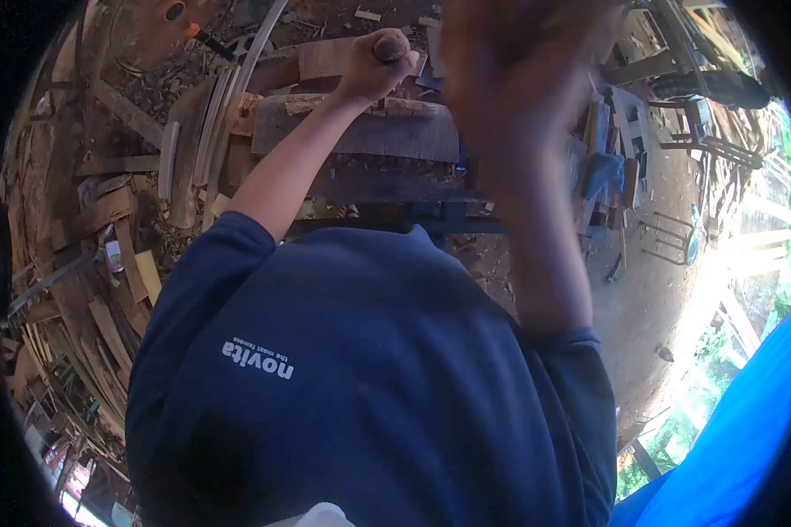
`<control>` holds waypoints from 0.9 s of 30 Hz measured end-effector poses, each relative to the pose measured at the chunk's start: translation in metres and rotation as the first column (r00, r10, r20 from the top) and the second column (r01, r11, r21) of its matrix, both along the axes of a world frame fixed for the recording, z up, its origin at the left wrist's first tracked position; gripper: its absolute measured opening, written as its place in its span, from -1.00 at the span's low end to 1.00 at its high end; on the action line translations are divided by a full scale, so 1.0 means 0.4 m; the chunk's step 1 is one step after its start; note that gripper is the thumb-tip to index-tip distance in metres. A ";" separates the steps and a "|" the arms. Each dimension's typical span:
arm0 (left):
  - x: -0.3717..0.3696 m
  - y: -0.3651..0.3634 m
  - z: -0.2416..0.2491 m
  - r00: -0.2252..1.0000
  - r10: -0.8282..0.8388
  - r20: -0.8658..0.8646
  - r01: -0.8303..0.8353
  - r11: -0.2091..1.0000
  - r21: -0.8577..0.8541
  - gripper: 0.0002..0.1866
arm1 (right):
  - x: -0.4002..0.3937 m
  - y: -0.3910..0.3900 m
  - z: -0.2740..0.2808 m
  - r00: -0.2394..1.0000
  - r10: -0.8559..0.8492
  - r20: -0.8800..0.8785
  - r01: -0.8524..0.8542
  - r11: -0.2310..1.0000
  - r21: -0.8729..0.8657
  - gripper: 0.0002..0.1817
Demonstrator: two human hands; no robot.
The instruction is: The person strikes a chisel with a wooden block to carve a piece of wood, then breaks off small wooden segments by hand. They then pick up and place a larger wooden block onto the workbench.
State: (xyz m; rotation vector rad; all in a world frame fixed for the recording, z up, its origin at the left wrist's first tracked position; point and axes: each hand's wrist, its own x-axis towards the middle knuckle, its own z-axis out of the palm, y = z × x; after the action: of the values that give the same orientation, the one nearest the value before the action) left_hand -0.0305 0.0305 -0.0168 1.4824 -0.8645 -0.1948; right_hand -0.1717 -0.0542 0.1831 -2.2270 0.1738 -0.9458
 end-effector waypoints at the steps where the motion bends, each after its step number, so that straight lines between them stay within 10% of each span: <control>1: -0.005 0.000 0.006 0.997 0.035 0.070 -0.035 0.999 -0.003 -0.81 | -0.003 0.010 -0.083 0.996 -0.061 -0.071 0.046 0.978 -0.202 -0.68; 3: -0.006 -0.003 0.009 0.987 0.062 0.146 -0.062 0.998 -0.003 -0.80 | -0.008 0.062 -0.157 0.820 -0.044 -0.571 0.000 0.997 -0.076 -0.62; 8: -0.012 -0.002 0.014 0.996 0.091 -0.003 -0.090 0.988 -0.123 -0.73 | 0.024 0.026 -0.069 0.823 0.061 -0.565 -0.087 0.996 -0.019 -0.56; 11: 0.011 -0.001 -0.012 0.999 0.042 -0.034 -0.044 0.997 -0.056 -0.75 | 0.021 0.026 0.071 0.927 0.074 -0.368 -0.079 0.997 0.000 -0.54; 13: 0.007 -0.001 -0.002 0.998 0.058 -0.005 -0.058 0.997 -0.056 -0.78 | 0.007 0.048 0.149 0.978 0.201 0.050 -0.206 0.910 0.361 -0.59; 16: 0.002 0.001 0.013 0.995 0.094 0.023 -0.093 0.995 -0.032 -0.78 | 0.013 0.008 -0.056 0.990 -0.027 -0.141 0.010 0.993 -0.115 -0.57; 18: -0.003 -0.003 0.022 0.994 0.108 0.021 -0.108 0.994 0.001 -0.76 | 0.012 0.055 -0.154 0.801 -0.040 -0.597 0.000 0.998 -0.067 -0.57; 20: -0.007 -0.013 0.032 0.987 0.128 0.101 -0.100 0.964 -0.247 -0.74 | 0.024 0.027 -0.160 0.803 -0.009 -0.596 -0.029 0.998 -0.055 -0.56; 24: 0.012 -0.017 0.002 0.949 0.143 0.280 -0.111 0.986 -0.127 -0.71 | 0.028 -0.001 -0.112 0.820 0.091 -0.565 -0.142 0.989 -0.048 -0.53; 27: 0.006 -0.011 -0.014 0.990 0.080 -0.118 -0.083 0.996 -0.018 -0.73 | 0.037 0.028 0.016 0.917 0.035 -0.397 -0.059 0.997 -0.050 -0.64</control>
State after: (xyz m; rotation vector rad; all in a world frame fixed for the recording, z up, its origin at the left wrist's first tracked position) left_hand -0.0281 0.0261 -0.0224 1.4671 -0.7083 -0.2088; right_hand -0.1570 -0.0428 0.1893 -2.4478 0.2768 -0.4674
